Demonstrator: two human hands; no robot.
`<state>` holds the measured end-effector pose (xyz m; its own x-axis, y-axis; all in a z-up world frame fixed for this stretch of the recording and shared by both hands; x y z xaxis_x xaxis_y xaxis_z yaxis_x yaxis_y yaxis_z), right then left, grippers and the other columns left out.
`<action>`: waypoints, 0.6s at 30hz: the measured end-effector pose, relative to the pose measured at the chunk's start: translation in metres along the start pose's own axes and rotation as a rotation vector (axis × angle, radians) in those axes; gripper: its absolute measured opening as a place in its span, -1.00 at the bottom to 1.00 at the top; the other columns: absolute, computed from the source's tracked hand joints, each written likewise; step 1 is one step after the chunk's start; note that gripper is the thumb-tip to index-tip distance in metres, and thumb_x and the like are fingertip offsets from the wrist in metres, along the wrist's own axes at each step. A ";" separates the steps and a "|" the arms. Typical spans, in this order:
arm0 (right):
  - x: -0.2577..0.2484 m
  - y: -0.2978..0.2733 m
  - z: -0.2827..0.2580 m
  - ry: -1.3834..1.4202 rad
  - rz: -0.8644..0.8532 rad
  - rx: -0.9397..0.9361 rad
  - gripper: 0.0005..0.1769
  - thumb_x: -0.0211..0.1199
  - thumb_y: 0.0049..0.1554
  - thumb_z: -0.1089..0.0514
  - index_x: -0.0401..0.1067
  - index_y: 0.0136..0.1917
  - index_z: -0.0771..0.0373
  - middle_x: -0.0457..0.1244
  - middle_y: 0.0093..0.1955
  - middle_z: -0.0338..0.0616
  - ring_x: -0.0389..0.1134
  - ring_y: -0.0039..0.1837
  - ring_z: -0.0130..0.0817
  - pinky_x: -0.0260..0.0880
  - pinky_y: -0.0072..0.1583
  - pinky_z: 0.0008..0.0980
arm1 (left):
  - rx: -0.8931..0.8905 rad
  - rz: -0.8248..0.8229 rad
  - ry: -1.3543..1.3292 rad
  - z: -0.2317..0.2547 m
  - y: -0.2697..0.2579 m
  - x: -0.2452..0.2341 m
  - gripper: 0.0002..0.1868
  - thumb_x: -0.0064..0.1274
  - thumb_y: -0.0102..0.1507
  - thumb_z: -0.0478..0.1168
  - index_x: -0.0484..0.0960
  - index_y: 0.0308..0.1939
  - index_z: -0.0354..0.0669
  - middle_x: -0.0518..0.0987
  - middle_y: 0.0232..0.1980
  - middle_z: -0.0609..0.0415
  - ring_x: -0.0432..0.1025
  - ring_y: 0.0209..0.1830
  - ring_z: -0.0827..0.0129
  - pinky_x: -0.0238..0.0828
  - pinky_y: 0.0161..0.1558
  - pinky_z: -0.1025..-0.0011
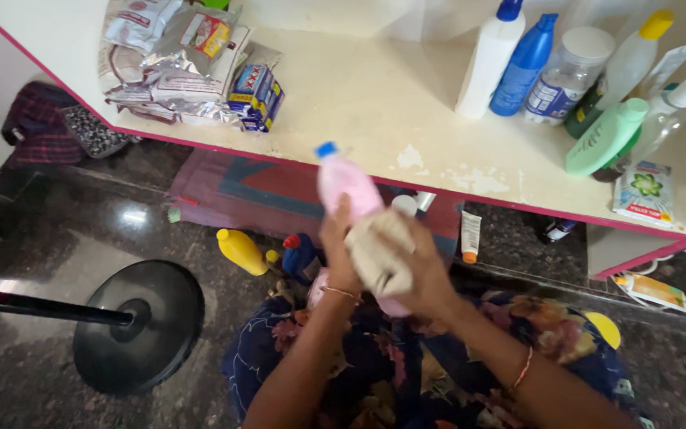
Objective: The person sits on the floor and wipes the exterior of two plastic bottles with a cloth. First, a white bottle with a pump is wiped thoroughly, then a pink bottle is wiped in the same manner.
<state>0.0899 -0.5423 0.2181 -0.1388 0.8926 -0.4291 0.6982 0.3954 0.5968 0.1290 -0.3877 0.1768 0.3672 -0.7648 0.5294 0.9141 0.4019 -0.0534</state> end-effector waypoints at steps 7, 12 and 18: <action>0.014 -0.015 -0.006 -0.131 -0.153 -0.117 0.04 0.55 -0.13 -0.07 0.16 0.54 -0.04 -0.08 0.60 0.24 0.10 0.54 0.10 0.30 0.40 0.03 | 0.078 -0.043 -0.155 0.017 0.023 -0.043 -0.42 -0.14 0.42 0.10 0.48 0.27 -0.35 0.58 0.14 -0.05 0.49 0.07 0.34 0.44 0.16 0.34; 0.027 -0.033 0.058 0.731 -0.144 0.783 -0.10 0.46 0.01 0.04 0.14 0.52 0.27 0.18 0.45 0.12 0.31 0.40 -0.16 0.41 0.34 -0.15 | -0.210 -0.251 -0.351 0.010 -0.014 -0.026 -0.41 -0.13 0.41 0.11 0.43 0.32 -0.30 0.57 0.20 -0.06 0.49 0.15 0.25 0.45 0.20 0.29; 0.029 -0.031 0.071 0.806 -0.106 0.687 -0.07 0.46 0.00 0.22 0.08 0.53 0.33 0.23 0.32 -0.12 0.29 0.28 -0.35 0.44 0.22 -0.31 | -0.025 -0.081 -0.016 0.028 -0.011 -0.004 -0.45 -0.01 0.39 -0.04 0.46 0.29 -0.44 0.57 0.06 -0.09 0.47 -0.03 0.30 0.48 -0.02 0.36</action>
<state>0.1141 -0.5444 0.1393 -0.4700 0.8405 0.2694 0.8672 0.4966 -0.0365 0.1123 -0.3750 0.1987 0.2892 -0.7862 0.5462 0.9448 0.3263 -0.0306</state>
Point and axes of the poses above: each hand's wrist, its own y-axis towards the middle knuckle, its own x-axis out of the palm, z = x × y, the point moved 3 cm from there along y, towards the middle knuckle
